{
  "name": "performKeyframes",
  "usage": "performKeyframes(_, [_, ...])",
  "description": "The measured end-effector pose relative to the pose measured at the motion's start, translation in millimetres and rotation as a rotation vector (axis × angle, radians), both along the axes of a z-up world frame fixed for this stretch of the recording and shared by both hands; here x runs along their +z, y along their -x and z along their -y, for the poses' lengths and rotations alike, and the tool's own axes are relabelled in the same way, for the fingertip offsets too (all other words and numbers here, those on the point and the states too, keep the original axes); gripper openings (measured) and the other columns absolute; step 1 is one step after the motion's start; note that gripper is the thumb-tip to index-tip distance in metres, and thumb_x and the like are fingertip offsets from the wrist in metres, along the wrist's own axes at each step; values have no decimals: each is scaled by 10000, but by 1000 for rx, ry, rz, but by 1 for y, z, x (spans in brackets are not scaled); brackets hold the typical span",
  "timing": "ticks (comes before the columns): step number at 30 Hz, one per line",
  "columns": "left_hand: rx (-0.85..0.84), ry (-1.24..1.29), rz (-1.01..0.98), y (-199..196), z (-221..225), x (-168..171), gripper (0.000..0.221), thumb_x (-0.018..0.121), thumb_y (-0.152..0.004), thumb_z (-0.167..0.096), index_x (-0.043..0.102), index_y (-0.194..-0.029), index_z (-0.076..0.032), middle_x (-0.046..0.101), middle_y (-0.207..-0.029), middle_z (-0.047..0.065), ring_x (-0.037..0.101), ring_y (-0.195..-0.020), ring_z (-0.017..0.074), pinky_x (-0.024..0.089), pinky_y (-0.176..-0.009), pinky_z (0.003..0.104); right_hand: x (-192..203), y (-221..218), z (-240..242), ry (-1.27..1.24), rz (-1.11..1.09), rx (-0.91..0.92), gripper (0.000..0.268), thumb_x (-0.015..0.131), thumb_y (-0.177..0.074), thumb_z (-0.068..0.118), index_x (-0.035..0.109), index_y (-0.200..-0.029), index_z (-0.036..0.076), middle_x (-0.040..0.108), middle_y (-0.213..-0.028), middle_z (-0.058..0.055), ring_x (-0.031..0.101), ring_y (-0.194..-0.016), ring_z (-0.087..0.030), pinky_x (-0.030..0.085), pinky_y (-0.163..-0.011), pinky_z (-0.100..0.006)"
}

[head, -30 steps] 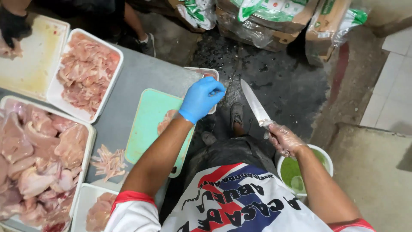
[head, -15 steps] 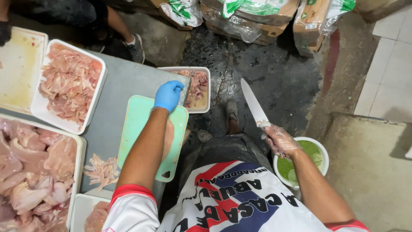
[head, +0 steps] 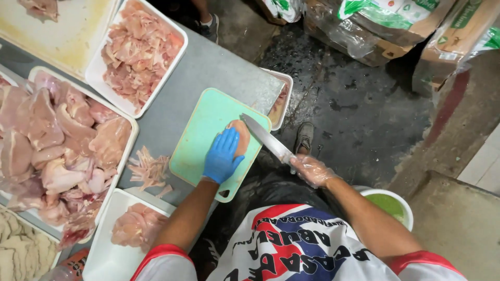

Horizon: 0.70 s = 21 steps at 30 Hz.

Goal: Slicing raw chicken breasts on a cutting board and sorting them into plastic trays in a food production facility.

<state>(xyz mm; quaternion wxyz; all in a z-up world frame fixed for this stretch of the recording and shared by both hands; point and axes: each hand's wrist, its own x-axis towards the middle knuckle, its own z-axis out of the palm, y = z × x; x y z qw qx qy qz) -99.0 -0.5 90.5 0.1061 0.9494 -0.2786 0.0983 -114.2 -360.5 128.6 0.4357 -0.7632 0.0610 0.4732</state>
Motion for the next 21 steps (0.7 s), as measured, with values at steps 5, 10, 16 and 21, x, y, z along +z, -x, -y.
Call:
performKeyframes(5, [26,-24,-48,-12,5,-16,757,678,-989,-523,550,-1539,-18,508,-1613,233,446,-1518,400,309,-1293,538,-15,-8,-4,-58,44,11,593,477,-1078,630,772,-1143,120,783,-833,-188,728,-833,-353,567,-886,-516])
performKeyframes(10, [33,-25,-106,-14,14,-22,768,672,-1007,-531,512,-1578,-43,455,-1663,210,384,-1564,376,251,-1320,536,-12,-16,3,29,75,-27,600,555,-1045,655,784,-1215,126,809,-1064,-229,741,-1103,-445,539,-1060,-561])
performKeyframes(16, [160,-40,-187,28,32,10,1193,843,-678,-731,461,-1599,-75,433,-1644,259,395,-1514,497,278,-1219,749,-13,-24,-4,-5,66,-74,553,548,-1050,632,772,-1150,136,775,-817,-149,756,-872,-331,566,-887,-499])
performKeyframes(21, [237,-208,-243,63,31,2,1044,809,-759,-507,379,-1662,-209,320,-1709,230,293,-1553,524,250,-1119,880,-71,-13,-15,-57,56,-245,512,557,-1059,637,733,-1150,165,706,-718,-106,727,-763,-266,558,-757,-414])
